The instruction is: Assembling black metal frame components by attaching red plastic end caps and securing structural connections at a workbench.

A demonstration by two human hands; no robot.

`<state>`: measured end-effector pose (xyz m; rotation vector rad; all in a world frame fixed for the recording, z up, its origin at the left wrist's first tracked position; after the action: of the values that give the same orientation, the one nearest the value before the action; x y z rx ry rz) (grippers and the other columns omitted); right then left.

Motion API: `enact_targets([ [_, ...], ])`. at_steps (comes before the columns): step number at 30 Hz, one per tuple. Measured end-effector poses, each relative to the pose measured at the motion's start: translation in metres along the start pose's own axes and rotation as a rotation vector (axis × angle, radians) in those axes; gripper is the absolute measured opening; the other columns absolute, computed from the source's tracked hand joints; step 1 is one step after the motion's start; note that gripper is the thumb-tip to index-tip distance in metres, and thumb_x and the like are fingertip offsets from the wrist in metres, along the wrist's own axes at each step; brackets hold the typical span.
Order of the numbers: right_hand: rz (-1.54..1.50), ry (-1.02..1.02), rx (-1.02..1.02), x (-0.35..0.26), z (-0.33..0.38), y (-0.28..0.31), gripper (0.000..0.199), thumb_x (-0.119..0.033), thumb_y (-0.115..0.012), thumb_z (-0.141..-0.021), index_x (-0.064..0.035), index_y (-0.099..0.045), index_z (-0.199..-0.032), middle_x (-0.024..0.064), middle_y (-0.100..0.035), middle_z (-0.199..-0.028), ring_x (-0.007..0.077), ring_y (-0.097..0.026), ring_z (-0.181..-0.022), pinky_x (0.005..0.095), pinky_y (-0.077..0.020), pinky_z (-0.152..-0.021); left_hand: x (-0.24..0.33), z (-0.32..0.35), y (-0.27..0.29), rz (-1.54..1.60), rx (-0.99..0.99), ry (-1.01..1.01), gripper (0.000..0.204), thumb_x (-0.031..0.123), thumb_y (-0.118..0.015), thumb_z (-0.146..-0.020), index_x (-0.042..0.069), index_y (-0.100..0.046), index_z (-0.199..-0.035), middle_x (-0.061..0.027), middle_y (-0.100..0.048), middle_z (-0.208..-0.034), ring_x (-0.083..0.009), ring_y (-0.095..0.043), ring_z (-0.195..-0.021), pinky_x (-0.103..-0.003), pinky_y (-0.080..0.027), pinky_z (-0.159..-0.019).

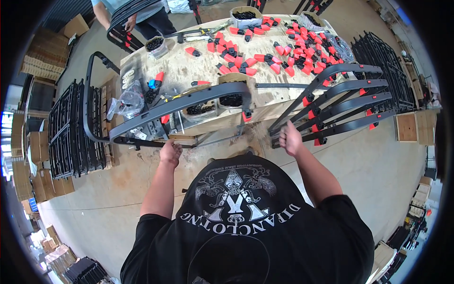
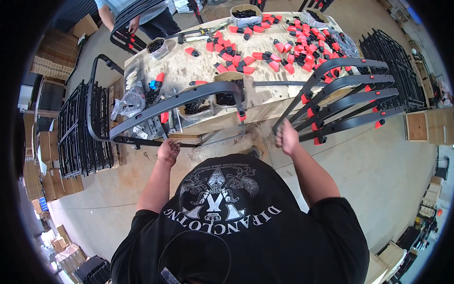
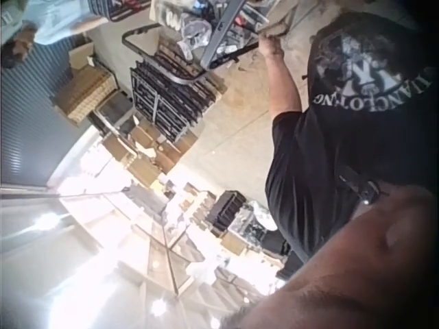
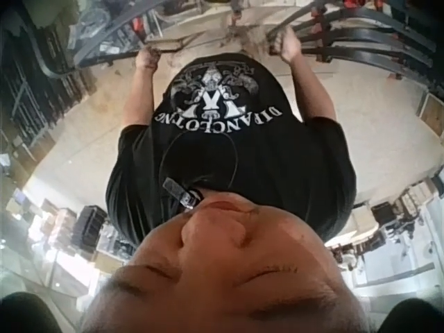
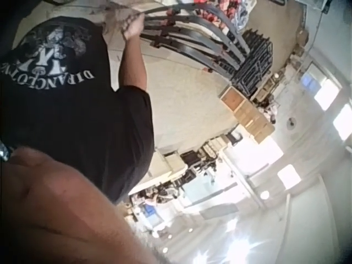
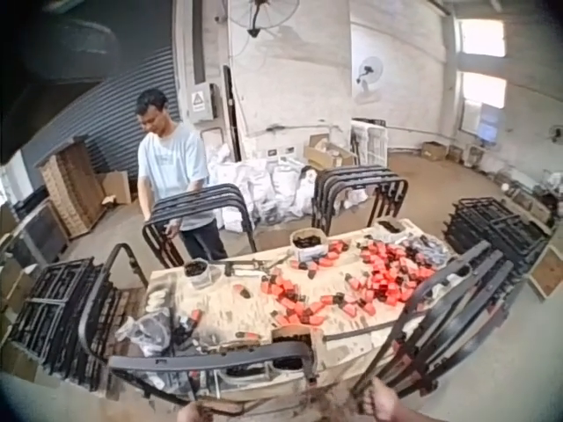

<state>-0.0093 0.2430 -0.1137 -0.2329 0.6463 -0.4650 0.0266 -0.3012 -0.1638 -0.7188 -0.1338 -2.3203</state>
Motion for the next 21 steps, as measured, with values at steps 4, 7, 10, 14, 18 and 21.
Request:
enact_targets([
  [4,0.099,-0.056,0.329,0.068,0.046,0.052,0.05,-0.059,-0.042,-0.102,-0.0193,-0.041,-0.072,-0.0037,-0.033,-0.059,0.0138,-0.033,-0.049,0.0325,-0.026,-0.047,0.031,-0.023,0.022,0.087,-0.141,-0.047,0.046,0.036,-0.06,-0.099,0.003,-0.049,-0.129,-0.0111,-0.057,-0.1,-0.0234,-0.059,-0.091,-0.037,-0.053,-0.079],
  [7,0.106,-0.147,0.382,0.12,0.062,0.049,0.046,-0.057,-0.042,-0.102,-0.0178,-0.045,-0.078,-0.0028,-0.037,-0.06,0.0145,-0.036,-0.05,0.0319,-0.0277,-0.047,0.039,-0.037,0.016,0.131,-0.159,-0.006,0.047,0.04,-0.065,-0.096,0.005,-0.051,-0.124,-0.0094,-0.056,-0.096,-0.0228,-0.06,-0.086,-0.038,-0.054,-0.078],
  [10,0.165,-0.136,0.354,0.136,0.074,0.002,0.042,-0.052,-0.044,-0.103,-0.016,-0.047,-0.081,-0.0022,-0.04,-0.061,0.014,-0.036,-0.049,0.0311,-0.0285,-0.046,0.036,-0.048,0.012,0.0,-0.199,0.028,0.042,0.041,-0.068,-0.094,0.006,-0.054,-0.115,-0.0086,-0.056,-0.096,-0.0228,-0.06,-0.081,-0.038,-0.054,-0.074],
  [14,0.301,-0.094,0.263,0.138,0.073,-0.04,0.041,-0.05,-0.048,-0.103,-0.0138,-0.05,-0.084,-0.0027,-0.041,-0.062,0.0116,-0.038,-0.049,0.0281,-0.028,-0.044,0.031,-0.05,0.0,-0.083,-0.183,0.056,0.032,0.038,-0.066,-0.097,0.008,-0.058,-0.104,-0.004,-0.056,-0.086,-0.0189,-0.058,-0.073,-0.035,-0.051,-0.065],
  [18,0.4,-0.04,0.199,0.123,0.086,-0.078,0.036,-0.045,-0.052,-0.103,-0.0133,-0.051,-0.085,-0.0038,-0.041,-0.063,0.0096,-0.038,-0.049,0.0264,-0.0273,-0.044,0.041,-0.05,0.009,-0.132,-0.226,-0.059,0.026,0.038,-0.065,-0.098,0.014,-0.061,-0.091,-0.0004,-0.057,-0.08,-0.0153,-0.056,-0.072,-0.032,-0.048,-0.066],
  [21,0.385,0.016,0.138,0.108,0.091,-0.079,0.033,-0.042,-0.055,-0.102,-0.0132,-0.051,-0.085,-0.0041,-0.04,-0.062,0.0092,-0.038,-0.048,0.0262,-0.0269,-0.043,0.067,-0.008,0.017,-0.035,-0.217,-0.174,0.024,0.035,-0.065,-0.098,0.014,-0.06,-0.087,0.0008,-0.055,-0.075,-0.014,-0.054,-0.065,-0.03,-0.045,-0.061],
])
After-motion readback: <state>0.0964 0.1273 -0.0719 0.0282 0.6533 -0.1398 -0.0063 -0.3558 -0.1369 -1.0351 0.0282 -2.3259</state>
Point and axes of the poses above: each hand's wrist, its own z-axis away from the middle knuckle, its own y-axis out of the back of the hand, x = y × z, the point moved 10 cm from there along -z, towards the middle knuckle
